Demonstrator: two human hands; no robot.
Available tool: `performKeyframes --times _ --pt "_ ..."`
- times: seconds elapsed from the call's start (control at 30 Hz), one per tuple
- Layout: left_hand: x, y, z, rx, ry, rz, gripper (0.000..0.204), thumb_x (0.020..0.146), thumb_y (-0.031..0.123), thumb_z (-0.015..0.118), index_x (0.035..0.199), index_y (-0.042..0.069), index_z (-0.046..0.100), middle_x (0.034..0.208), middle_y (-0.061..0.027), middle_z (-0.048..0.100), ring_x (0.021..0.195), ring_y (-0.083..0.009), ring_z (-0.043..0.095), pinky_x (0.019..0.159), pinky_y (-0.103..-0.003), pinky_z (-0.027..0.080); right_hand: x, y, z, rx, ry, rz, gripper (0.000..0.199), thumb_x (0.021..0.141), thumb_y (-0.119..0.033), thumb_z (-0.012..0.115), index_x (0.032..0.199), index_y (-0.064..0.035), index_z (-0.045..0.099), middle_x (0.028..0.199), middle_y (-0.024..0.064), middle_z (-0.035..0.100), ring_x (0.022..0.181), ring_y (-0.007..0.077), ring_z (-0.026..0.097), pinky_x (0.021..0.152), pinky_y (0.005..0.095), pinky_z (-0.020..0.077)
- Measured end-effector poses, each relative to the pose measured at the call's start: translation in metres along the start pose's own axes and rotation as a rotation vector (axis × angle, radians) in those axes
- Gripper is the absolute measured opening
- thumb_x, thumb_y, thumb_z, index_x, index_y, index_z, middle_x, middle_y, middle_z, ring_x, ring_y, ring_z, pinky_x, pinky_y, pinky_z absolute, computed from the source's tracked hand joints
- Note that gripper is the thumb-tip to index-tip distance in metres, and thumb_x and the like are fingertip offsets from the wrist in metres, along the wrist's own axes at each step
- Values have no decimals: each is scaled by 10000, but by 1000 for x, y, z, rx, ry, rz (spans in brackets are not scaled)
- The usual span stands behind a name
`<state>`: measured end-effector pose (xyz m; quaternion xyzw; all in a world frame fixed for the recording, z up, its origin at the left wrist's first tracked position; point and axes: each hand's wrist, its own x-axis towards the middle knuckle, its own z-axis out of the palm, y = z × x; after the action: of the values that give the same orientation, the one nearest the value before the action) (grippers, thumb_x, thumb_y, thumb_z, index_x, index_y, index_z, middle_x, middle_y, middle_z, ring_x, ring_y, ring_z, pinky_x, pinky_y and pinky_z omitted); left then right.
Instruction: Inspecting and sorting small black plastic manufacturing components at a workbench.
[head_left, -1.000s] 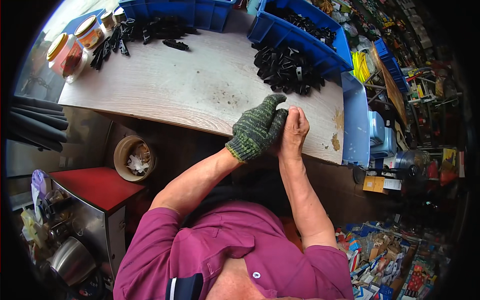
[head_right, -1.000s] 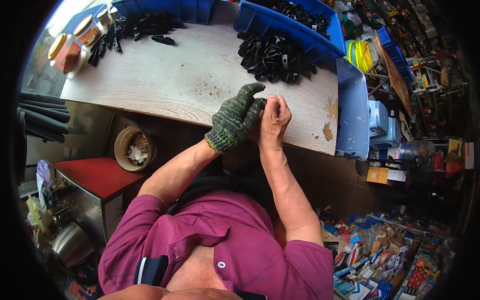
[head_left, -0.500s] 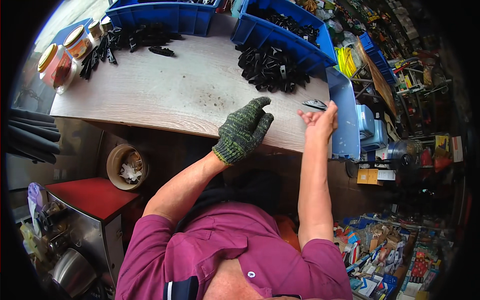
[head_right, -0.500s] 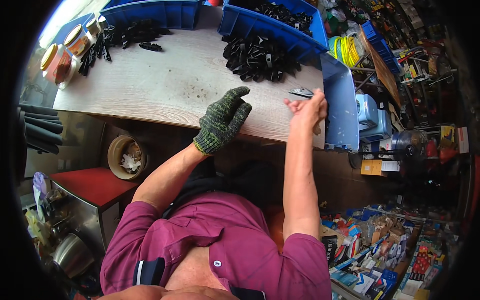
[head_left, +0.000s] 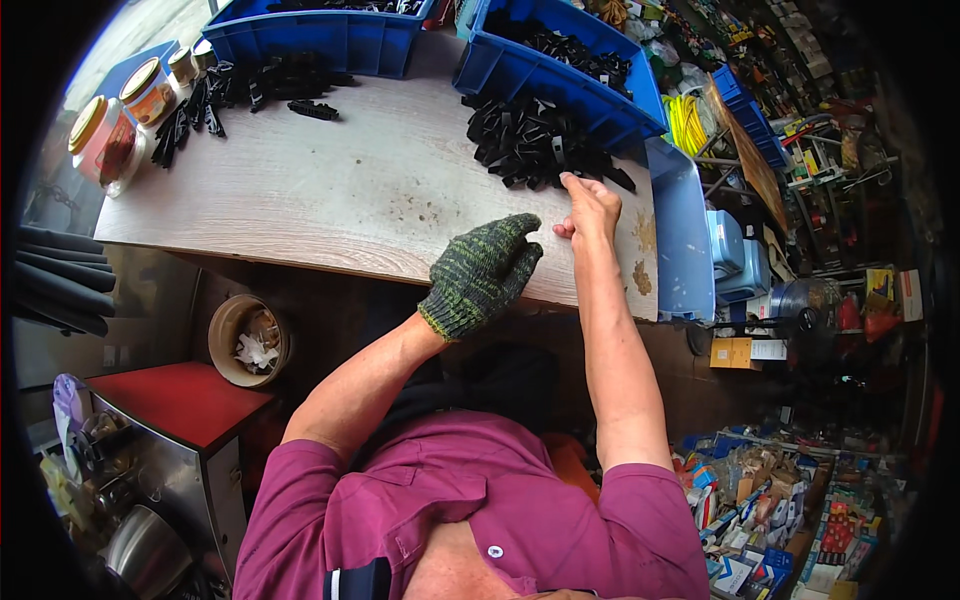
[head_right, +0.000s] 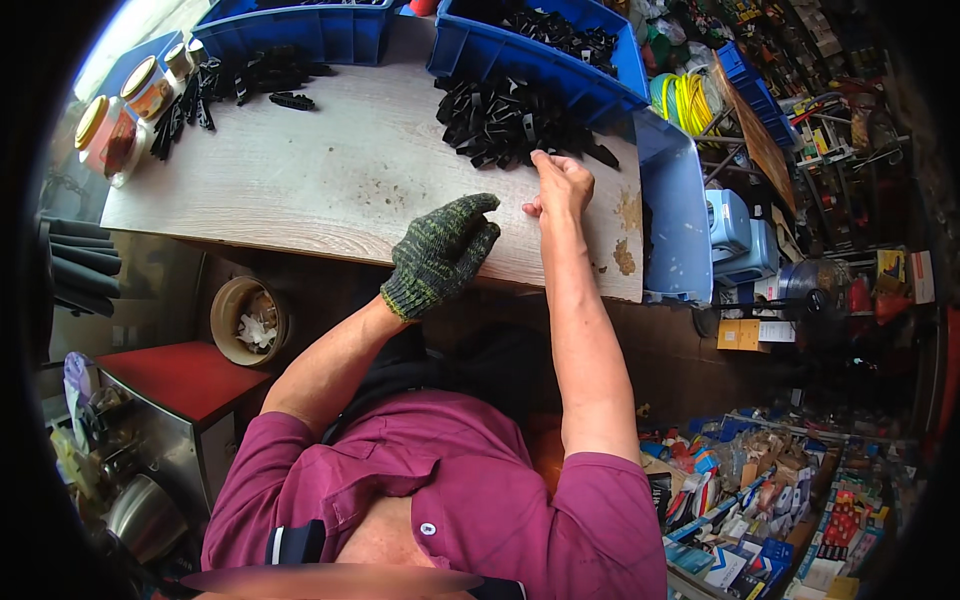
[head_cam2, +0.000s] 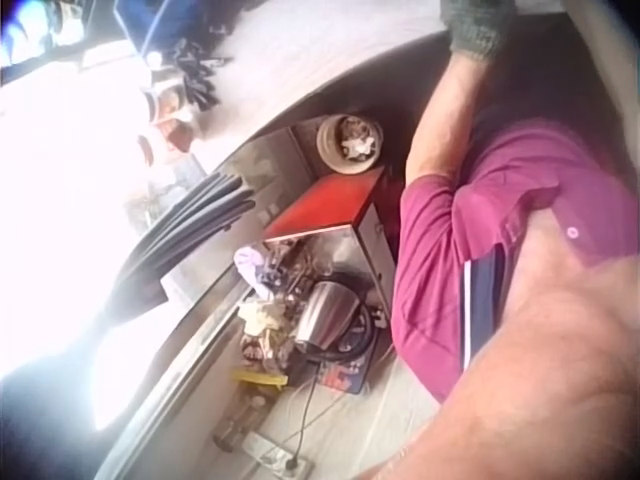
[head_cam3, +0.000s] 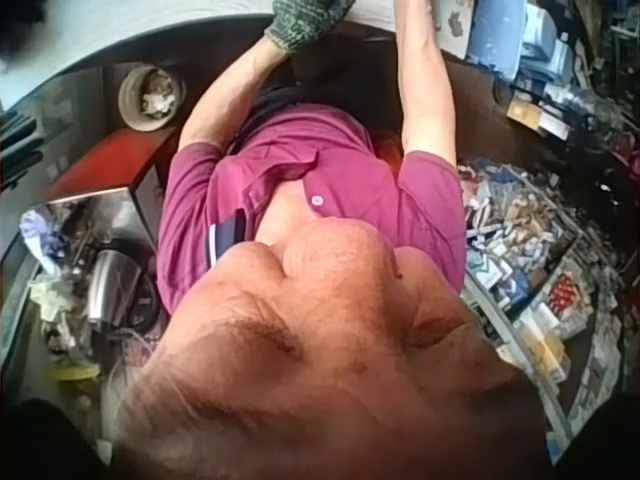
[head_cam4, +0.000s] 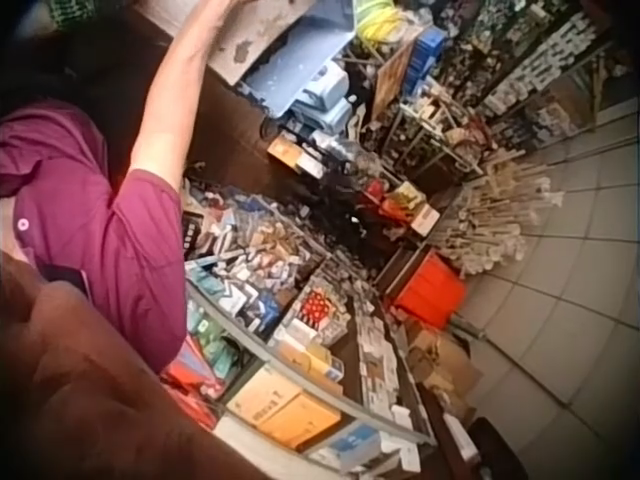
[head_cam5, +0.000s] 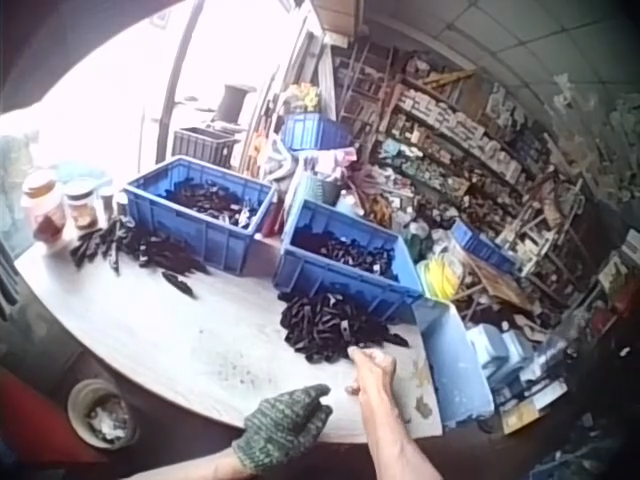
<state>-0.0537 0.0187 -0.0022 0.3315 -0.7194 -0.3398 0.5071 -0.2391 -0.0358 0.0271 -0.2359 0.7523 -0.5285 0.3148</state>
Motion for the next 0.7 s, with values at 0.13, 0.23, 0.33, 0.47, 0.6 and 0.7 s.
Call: performKeyframes --times 0.13,0.23,0.33,0.47,0.6,0.7 --pt "-1 -3 2 12 23 43 332 887 123 715 1208 67 649 944 -169 712 810 -304 712 707 -393 561 7 5 10 -151 87 -74 264 850 -227 765 962 -14 659 625 18 542 365 105 386 360 320 464" --pt "-1 -5 3 11 18 47 333 885 121 714 1208 68 648 951 -168 711 811 -307 709 707 -396 561 10 8 8 -127 88 -91 239 851 -208 756 944 -15 650 639 25 554 362 106 390 353 318 459" --pt "-2 -7 4 18 20 64 336 884 118 712 1209 65 646 954 -166 710 812 -310 706 706 -401 559 8 9 6 -46 91 -75 204 855 -187 747 908 -24 637 646 28 559 363 105 399 352 315 461" --pt "-2 -7 3 36 25 79 339 883 120 711 1210 64 644 962 -166 708 818 -312 702 710 -405 556 2 5 9 -35 122 -121 184 859 -170 741 882 -39 614 647 31 556 364 104 408 347 311 463" --pt "-3 -7 3 29 4 89 339 884 127 711 1210 66 645 966 -166 705 824 -316 697 713 -407 553 8 3 7 -97 64 -94 198 856 -176 748 914 -45 610 638 33 550 362 104 405 339 312 457" --pt "-3 -9 5 22 9 97 341 883 127 711 1211 66 645 966 -167 704 825 -318 695 715 -409 553 11 7 6 -107 57 -94 206 851 -179 758 906 -45 611 632 33 549 359 105 404 333 311 451"
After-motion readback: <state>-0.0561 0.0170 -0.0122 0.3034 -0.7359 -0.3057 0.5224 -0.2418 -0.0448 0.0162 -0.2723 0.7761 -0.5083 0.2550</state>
